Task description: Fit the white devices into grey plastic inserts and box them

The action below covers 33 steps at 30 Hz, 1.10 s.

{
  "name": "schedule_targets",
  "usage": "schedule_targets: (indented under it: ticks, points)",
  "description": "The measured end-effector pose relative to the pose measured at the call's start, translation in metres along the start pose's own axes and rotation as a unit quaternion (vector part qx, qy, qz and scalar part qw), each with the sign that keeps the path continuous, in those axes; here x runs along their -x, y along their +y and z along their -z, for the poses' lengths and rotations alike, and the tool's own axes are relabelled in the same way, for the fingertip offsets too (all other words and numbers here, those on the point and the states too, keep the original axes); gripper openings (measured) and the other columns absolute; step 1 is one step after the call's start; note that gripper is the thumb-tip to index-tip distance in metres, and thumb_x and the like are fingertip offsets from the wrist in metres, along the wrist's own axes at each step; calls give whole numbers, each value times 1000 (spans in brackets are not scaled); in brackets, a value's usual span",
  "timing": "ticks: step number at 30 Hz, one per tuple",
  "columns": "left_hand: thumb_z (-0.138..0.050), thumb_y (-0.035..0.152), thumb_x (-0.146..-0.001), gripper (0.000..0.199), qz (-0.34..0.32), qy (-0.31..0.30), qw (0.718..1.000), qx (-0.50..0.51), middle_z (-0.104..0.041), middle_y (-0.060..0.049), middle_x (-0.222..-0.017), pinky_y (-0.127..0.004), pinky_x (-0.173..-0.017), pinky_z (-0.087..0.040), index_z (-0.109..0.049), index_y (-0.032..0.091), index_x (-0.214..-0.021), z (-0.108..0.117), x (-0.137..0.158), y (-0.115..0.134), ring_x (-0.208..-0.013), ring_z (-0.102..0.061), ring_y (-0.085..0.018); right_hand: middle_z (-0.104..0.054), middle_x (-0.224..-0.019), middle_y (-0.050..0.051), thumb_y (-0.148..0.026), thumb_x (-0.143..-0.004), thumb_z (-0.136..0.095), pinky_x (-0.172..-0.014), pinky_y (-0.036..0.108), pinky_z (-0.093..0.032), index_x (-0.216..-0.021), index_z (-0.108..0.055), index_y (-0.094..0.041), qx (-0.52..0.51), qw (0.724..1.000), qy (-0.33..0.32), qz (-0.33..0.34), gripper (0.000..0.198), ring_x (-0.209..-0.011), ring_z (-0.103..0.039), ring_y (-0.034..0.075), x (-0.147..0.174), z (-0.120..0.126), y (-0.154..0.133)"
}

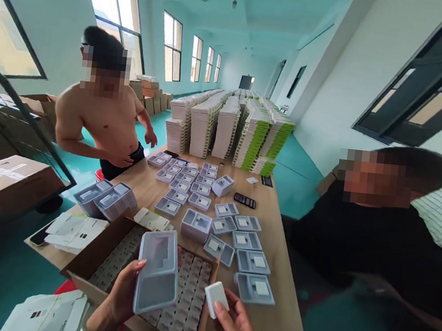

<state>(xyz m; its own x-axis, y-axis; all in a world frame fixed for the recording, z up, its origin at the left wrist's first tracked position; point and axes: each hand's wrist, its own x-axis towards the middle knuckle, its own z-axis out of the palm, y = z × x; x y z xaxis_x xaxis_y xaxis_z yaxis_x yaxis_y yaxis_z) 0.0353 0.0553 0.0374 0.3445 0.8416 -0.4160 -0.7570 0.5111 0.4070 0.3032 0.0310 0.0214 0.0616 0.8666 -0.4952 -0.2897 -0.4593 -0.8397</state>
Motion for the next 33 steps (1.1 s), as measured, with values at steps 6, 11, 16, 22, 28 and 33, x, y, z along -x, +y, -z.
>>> schedule_targets:
  ticks: [6, 11, 16, 22, 28, 33]
  points:
    - [-88, 43, -60, 52, 55, -39, 997, -25, -84, -13, -105, -44, -108, -50, -77, 12, -100, -32, -23, -5, -116, -72, -39, -77, -103, 9, -58, -61, -92, -88, 43, -59, -102, -76, -24, -39, 994, -9, 102, 56, -97, -73, 31, 32, -41, -23]
    - [-89, 44, -57, 53, 96, -41, 992, -66, -84, -16, -97, -47, -108, -49, -77, 8, -95, -36, -27, -17, -115, -72, -41, -78, -108, 11, -60, -62, -91, -95, 44, -57, -103, -75, -23, -56, 991, -6, 123, 57, -107, -71, 32, 37, -59, -38]
    - [-90, 40, -60, 52, 76, -27, 992, -97, -84, -11, -93, -45, -102, -52, -76, 13, -102, -35, -25, -34, -108, -74, -38, -78, -106, 5, -59, -66, -90, -91, 46, -58, -121, -66, -30, -105, 985, 31, 137, 67, -94, -75, 29, 32, -68, -41]
    - [-88, 34, -63, 55, 52, -23, 991, -123, -83, -11, -92, -39, -79, -55, -73, 15, -112, -33, -20, -46, -89, -76, -34, -79, -95, 7, -61, -72, -85, -84, 40, -57, -111, -68, -25, 3, 982, 36, 185, 55, -93, -73, 28, 26, -70, -38]
    - [-88, 33, -63, 48, 52, -12, 990, -128, -82, -11, -87, -34, -73, -53, -74, 13, -105, -33, -15, -40, -75, -73, -25, -76, -86, 7, -65, -65, -85, -79, 39, -55, -99, -73, -23, 98, 969, 56, 220, 56, -81, -68, 26, 19, -66, -37]
    - [-84, 33, -64, 56, 62, -11, 987, -148, -81, -11, -82, -34, -67, -50, -70, 10, -113, -32, -16, -39, -76, -74, -30, -73, -91, 8, -67, -66, -83, -93, 44, -52, -87, -78, -24, 172, 949, 82, 250, 47, -93, -67, 30, 13, -64, -36]
